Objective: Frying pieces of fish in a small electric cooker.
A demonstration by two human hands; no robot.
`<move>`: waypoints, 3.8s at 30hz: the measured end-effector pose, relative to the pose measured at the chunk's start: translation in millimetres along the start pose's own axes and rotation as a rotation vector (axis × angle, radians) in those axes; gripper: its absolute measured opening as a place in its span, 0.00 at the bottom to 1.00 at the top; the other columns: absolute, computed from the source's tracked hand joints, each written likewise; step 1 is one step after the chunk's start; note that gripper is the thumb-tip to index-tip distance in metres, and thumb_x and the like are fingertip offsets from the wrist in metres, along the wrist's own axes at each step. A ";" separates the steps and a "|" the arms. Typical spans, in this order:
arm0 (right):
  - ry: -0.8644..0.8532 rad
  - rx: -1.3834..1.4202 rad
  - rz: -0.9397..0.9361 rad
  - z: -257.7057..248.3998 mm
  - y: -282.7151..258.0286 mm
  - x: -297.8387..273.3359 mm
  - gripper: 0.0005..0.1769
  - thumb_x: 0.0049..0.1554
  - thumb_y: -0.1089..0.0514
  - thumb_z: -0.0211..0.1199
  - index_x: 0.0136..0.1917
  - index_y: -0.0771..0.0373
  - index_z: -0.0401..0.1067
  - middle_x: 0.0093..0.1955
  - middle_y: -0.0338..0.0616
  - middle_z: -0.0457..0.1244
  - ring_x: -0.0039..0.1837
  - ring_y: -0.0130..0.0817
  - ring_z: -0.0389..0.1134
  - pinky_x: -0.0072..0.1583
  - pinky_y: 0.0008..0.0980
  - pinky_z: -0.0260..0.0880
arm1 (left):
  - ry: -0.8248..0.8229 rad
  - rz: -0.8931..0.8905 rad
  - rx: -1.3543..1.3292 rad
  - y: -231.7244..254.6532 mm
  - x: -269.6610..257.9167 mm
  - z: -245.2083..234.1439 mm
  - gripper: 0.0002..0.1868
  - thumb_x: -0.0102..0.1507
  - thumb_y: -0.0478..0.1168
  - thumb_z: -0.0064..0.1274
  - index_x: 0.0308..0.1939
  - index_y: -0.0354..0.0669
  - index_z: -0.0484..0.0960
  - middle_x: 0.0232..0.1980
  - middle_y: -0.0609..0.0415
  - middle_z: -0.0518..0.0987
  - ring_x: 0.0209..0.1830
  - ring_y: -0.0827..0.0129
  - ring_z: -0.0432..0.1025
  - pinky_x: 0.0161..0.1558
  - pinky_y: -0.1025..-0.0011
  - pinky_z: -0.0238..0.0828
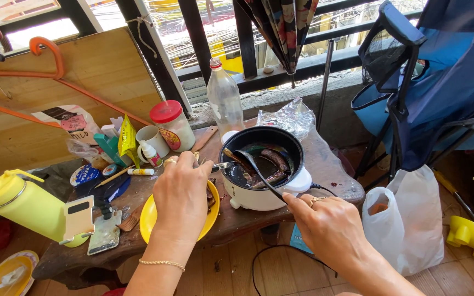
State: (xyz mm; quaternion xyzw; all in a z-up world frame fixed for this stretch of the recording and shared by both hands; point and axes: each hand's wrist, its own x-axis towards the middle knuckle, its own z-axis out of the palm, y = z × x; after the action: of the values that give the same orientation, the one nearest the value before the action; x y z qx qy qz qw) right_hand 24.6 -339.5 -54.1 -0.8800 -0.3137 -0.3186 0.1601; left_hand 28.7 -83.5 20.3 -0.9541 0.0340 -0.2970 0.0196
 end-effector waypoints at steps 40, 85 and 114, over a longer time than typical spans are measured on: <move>0.087 0.234 0.277 -10.5 -43.4 44.1 0.11 0.53 0.56 0.67 0.51 0.55 0.81 0.40 0.43 0.72 0.37 0.45 0.72 0.38 0.41 0.69 | 0.088 0.084 0.085 -39.9 17.5 -29.7 0.06 0.59 0.43 0.59 0.35 0.49 0.89 0.38 0.51 0.79 0.43 0.56 0.76 0.40 0.58 0.76; -0.162 0.233 0.127 48.2 -81.6 37.3 0.21 0.51 0.65 0.60 0.60 0.64 0.74 0.41 0.49 0.69 0.39 0.46 0.73 0.39 0.42 0.72 | -0.047 -0.153 0.253 -108.6 -55.4 9.8 0.06 0.60 0.44 0.58 0.37 0.55 0.90 0.39 0.59 0.79 0.46 0.59 0.75 0.41 0.61 0.76; -0.219 -0.149 0.207 31.9 55.7 18.1 0.11 0.56 0.55 0.61 0.51 0.53 0.79 0.37 0.42 0.70 0.36 0.43 0.72 0.37 0.43 0.70 | -0.147 -0.025 -0.074 16.4 11.5 43.5 0.07 0.56 0.36 0.58 0.34 0.50 0.90 0.39 0.48 0.79 0.43 0.54 0.76 0.42 0.58 0.76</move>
State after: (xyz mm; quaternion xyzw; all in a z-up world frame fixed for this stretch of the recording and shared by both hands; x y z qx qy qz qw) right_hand 86.6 -357.9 -70.5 -0.9466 -0.2125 -0.2248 0.0912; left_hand 62.0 -99.9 -10.0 -0.9737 0.0316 -0.2251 -0.0170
